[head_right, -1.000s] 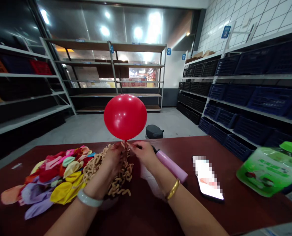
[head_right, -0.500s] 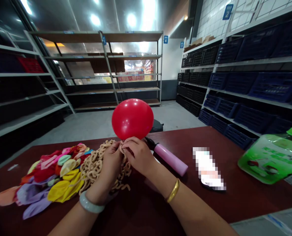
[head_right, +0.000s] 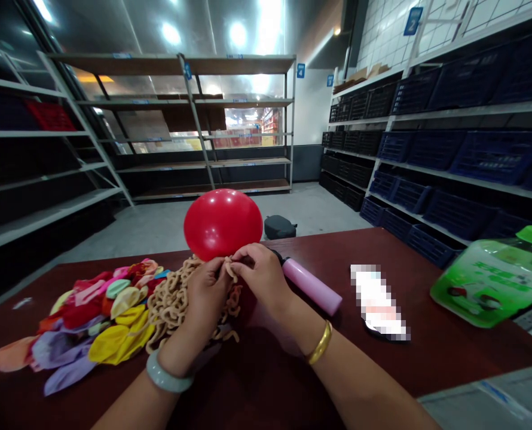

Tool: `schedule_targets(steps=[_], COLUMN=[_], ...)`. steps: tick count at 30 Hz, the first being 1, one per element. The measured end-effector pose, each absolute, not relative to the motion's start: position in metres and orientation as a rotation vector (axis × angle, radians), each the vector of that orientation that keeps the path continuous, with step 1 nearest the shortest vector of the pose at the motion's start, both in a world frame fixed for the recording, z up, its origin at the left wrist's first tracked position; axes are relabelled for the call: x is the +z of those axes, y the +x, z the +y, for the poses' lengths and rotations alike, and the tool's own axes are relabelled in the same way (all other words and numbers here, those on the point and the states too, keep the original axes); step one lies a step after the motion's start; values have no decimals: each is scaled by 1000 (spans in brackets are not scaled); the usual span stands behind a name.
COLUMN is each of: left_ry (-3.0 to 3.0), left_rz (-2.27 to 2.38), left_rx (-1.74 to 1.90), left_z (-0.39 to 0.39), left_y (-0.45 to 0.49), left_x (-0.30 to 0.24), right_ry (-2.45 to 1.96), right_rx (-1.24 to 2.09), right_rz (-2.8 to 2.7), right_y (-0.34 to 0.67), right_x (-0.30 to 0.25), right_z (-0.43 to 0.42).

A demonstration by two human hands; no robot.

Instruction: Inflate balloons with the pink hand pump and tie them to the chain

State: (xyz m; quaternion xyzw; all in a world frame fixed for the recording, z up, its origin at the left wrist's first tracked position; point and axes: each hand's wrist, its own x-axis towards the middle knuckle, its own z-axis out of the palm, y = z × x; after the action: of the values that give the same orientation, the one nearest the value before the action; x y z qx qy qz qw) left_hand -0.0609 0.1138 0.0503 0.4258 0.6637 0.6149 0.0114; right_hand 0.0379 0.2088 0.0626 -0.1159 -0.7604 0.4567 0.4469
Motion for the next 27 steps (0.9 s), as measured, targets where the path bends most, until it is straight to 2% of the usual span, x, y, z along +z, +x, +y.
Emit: schedule_targets(steps=[7,16,27], left_ry=[1395,1367,1326], left_rz=[2113,1868,1969], left_rx=[1871,1862,1932], left_z=[113,118,116], left_y=[-62,-63,-62], left_x=[55,53,53], right_ry=[-426,-387,-315], right_rx=[1267,591,762], right_rz=[-1987,-2050,-2019], right_y=[37,44,44], right_x=[66,68,72], right_z=[210,202,202])
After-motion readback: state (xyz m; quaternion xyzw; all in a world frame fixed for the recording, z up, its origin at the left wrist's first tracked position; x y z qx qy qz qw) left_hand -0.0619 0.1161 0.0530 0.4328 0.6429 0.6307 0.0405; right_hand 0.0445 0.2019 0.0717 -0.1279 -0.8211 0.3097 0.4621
